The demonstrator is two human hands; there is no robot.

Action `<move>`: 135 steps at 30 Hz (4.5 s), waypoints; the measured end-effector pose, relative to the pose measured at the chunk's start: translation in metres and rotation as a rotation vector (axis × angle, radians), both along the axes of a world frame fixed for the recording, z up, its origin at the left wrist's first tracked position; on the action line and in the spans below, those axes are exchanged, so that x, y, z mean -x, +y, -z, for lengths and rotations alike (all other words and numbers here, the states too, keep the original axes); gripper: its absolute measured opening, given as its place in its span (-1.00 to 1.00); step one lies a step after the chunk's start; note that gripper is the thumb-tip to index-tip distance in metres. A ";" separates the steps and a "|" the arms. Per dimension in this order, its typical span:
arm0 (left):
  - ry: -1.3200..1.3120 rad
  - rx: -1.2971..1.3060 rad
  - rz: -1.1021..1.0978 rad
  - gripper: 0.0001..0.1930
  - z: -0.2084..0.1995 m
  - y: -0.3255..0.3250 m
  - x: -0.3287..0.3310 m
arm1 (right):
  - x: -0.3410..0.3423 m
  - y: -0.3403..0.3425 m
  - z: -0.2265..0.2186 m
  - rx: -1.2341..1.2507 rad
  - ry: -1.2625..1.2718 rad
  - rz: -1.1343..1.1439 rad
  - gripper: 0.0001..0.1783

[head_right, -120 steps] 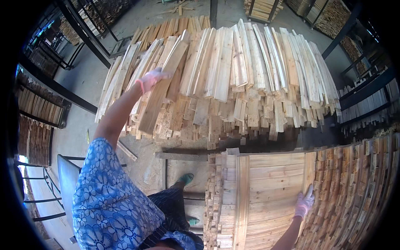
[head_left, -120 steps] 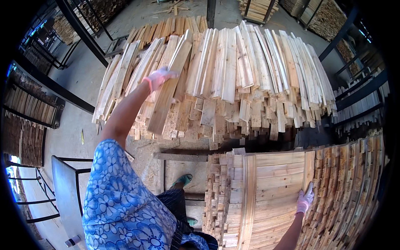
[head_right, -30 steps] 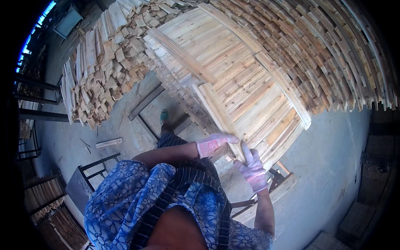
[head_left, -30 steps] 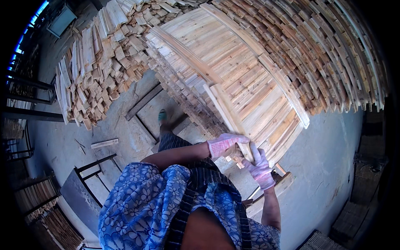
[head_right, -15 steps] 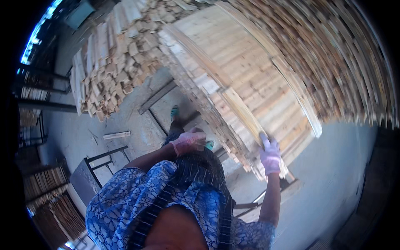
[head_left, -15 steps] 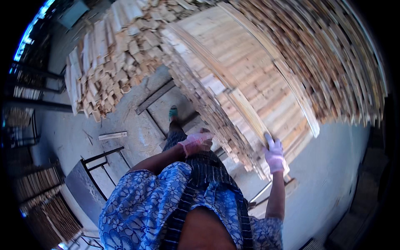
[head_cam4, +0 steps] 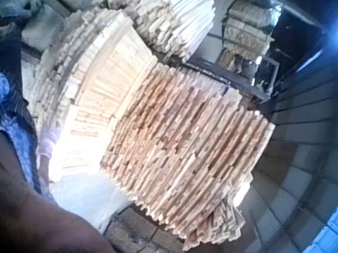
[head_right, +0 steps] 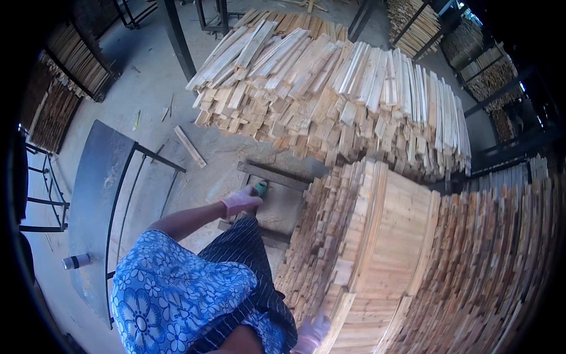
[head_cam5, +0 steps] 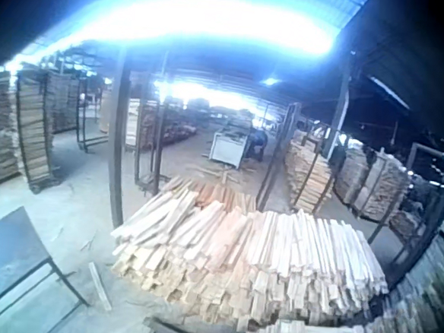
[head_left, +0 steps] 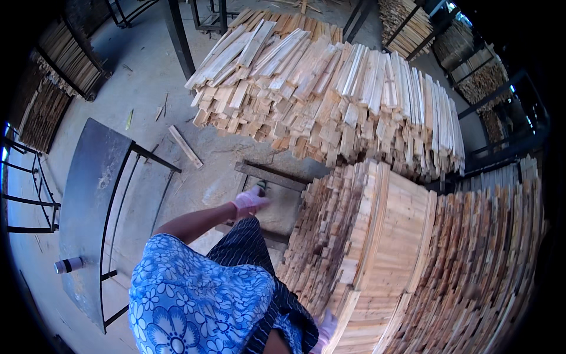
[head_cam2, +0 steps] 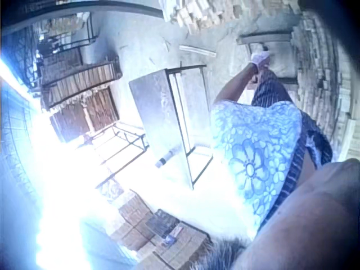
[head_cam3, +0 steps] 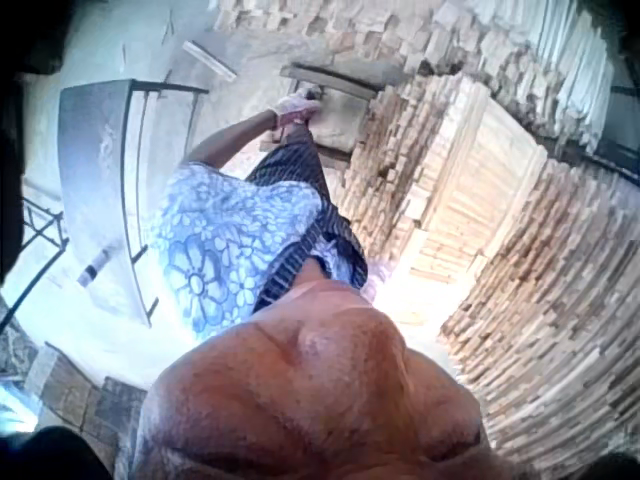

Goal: The person picks up wooden planks from a pile and stacks them onto a larger stack. They wear pink gloves and handle the planks by hand, arranging them in layers.

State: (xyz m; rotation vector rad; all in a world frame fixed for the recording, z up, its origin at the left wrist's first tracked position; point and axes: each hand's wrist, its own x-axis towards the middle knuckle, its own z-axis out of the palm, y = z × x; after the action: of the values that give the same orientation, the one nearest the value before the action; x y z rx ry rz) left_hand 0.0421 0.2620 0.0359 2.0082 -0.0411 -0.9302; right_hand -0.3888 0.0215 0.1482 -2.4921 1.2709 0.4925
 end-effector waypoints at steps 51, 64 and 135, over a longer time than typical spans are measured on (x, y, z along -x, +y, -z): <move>0.244 0.458 -0.536 0.10 0.004 0.060 -0.297 | -0.691 0.085 0.143 -0.649 -0.904 -0.220 -0.19; 0.025 0.248 -0.429 -0.15 0.019 0.024 -0.423 | -0.750 0.110 0.151 -1.551 -0.802 0.345 -0.26; -0.877 -0.168 1.383 0.05 -0.155 -0.391 0.287 | -0.004 -0.186 -0.033 0.245 -0.171 0.783 -0.11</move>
State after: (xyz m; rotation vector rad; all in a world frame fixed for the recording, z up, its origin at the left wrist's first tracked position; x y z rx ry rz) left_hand -0.2450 -0.1290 0.1913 2.2596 -2.0596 -0.6745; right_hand -0.3844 -0.1650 0.1815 -1.9012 2.1480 -0.0720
